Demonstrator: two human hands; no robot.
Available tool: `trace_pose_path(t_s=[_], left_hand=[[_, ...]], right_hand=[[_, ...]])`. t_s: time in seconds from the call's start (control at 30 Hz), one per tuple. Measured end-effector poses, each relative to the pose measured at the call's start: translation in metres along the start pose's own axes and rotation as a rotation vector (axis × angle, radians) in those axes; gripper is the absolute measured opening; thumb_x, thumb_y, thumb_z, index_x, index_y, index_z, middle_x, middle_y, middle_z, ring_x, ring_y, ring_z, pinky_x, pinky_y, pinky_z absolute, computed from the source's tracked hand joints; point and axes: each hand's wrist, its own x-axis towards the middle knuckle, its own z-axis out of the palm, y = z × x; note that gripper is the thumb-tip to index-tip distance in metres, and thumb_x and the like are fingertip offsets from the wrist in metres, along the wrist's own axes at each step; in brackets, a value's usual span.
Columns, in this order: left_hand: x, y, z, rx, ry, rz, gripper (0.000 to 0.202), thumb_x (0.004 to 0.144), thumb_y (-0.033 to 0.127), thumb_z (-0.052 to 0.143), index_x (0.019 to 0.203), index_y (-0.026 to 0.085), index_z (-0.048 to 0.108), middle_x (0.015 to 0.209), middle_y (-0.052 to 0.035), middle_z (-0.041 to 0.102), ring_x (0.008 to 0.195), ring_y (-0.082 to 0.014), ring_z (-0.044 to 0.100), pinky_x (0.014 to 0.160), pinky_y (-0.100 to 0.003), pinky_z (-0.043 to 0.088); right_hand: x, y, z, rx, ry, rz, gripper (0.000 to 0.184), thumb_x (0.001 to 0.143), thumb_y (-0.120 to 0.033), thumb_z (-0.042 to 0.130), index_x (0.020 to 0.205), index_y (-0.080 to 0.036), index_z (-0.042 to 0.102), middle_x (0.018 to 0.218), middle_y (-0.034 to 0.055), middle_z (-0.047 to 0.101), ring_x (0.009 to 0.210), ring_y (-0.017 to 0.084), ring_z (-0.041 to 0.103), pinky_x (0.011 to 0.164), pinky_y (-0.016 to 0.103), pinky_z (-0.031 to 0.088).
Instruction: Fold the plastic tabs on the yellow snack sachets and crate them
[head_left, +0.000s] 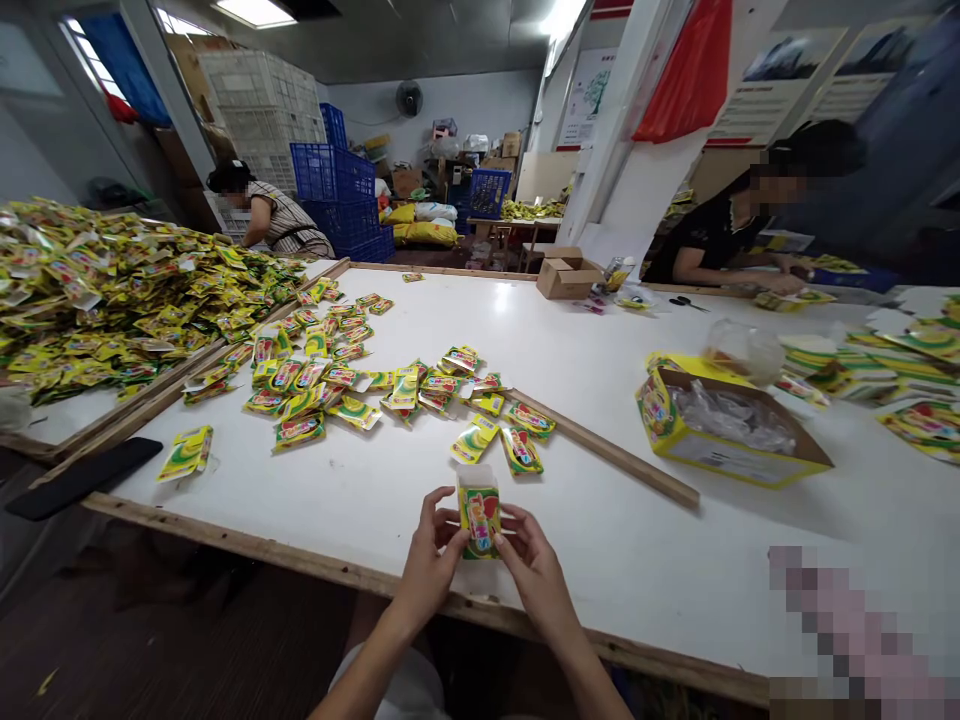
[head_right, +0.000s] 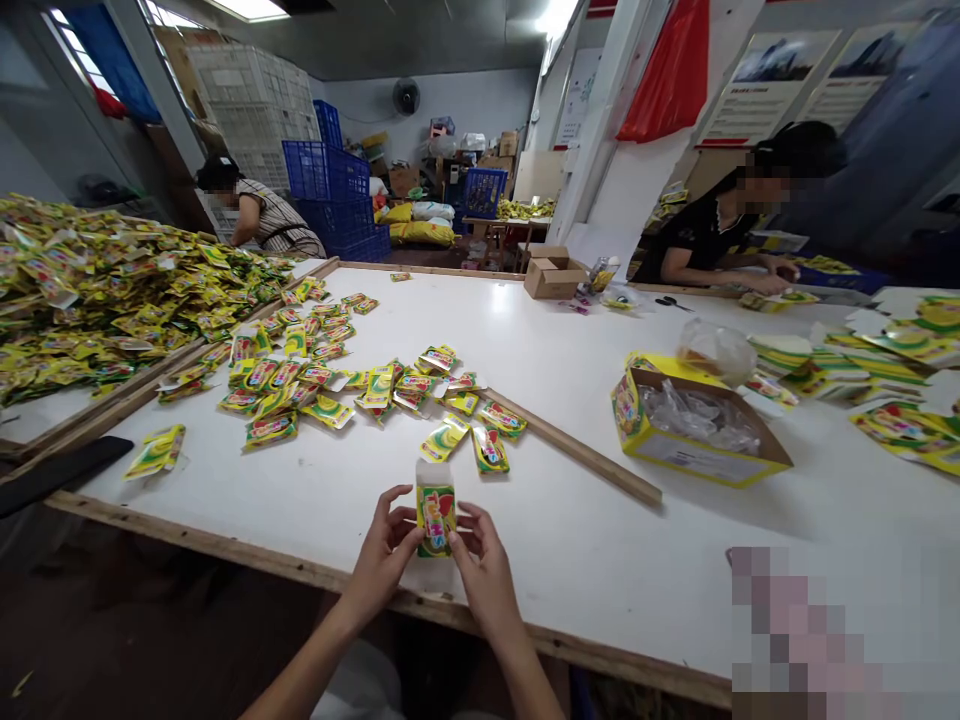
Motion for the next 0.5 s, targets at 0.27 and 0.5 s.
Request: trace_pose_path(t_s=[0.27,0.5], left_hand=[[-0.001,0.004,-0.005,0.17,-0.24,-0.022,0.052,0.088,0.026,0.054,0.137,0.028,0.036,0.097,-0.004,0.062,0.074,-0.0134,0.063,0.067,-0.025,0.05],[0.003,0.009,-0.001,0.135,-0.26,-0.013,0.051,0.083,0.028,0.061,0.131,0.024,0.044,0.102,-0.0065,0.063,0.085,-0.017,0.064,0.075,-0.028,0.053]], right_hand=[[-0.002,-0.008,-0.019,-0.187,-0.021,-0.102,0.031,0.086,-0.037,0.059,0.113,-0.022,0.059,0.104,0.0077,0.067,0.088,0.021,0.067,0.078,0.033,0.055],[0.001,-0.011,-0.023,-0.274,-0.047,-0.126,0.029,0.085,-0.045,0.06,0.097,-0.021,0.072,0.092,0.0072,0.072,0.085,0.024,0.067,0.076,0.034,0.054]])
